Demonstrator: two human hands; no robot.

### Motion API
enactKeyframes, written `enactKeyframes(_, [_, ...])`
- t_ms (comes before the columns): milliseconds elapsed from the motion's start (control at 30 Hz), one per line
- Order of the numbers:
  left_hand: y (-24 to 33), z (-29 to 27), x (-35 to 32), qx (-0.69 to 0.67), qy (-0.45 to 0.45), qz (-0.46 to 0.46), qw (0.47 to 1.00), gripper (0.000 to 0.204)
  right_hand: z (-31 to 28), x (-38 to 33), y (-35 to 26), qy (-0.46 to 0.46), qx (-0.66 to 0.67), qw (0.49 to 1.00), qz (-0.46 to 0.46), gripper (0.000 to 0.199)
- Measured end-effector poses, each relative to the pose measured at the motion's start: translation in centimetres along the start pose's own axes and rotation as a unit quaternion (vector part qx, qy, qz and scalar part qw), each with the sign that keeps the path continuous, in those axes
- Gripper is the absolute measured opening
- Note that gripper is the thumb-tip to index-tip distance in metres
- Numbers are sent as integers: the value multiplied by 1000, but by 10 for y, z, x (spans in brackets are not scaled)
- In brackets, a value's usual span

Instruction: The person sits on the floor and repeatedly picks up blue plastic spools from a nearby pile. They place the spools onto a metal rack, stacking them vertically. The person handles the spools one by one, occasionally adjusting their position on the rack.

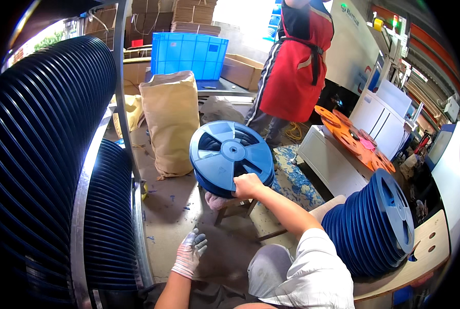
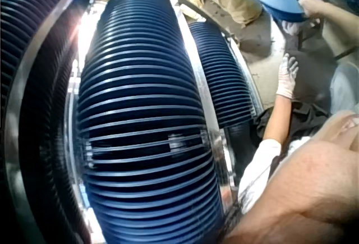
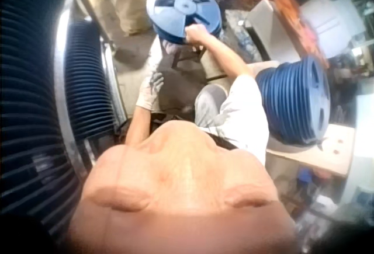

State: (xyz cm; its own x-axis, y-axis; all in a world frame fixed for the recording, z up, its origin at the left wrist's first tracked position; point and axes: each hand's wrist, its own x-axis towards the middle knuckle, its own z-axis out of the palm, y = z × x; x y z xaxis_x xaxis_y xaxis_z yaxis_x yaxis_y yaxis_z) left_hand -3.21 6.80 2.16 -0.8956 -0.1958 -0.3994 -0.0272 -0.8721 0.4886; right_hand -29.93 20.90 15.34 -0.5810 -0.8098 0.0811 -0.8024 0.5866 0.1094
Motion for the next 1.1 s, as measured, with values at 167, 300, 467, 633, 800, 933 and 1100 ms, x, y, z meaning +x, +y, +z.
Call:
enactKeyframes(167, [6,-3,1,7,9,22,1000,44,-43,3,-8,109,17,994,14,31])
enactKeyframes(300, [8,-1,5,-25,38,7,999,38,-102,-12,-27,213,163,960,84,40])
enactKeyframes(467, [21,-18,9,15,47,95,994,46,-168,-55,-75,260,759,591,82,21])
enactKeyframes(633, [31,-44,-27,187,141,344,909,54,-138,-57,-83,58,880,420,-215,42])
enactKeyframes(800, [48,-38,-84,119,195,327,917,52,-102,-73,-127,-10,912,404,-77,51])
enactKeyframes(933, [50,-48,-91,184,239,316,899,51,-57,-94,-144,-46,919,389,39,51])
enactKeyframes(1100, [49,-36,-81,245,241,280,896,51,-12,-129,-125,-34,960,271,52,48])
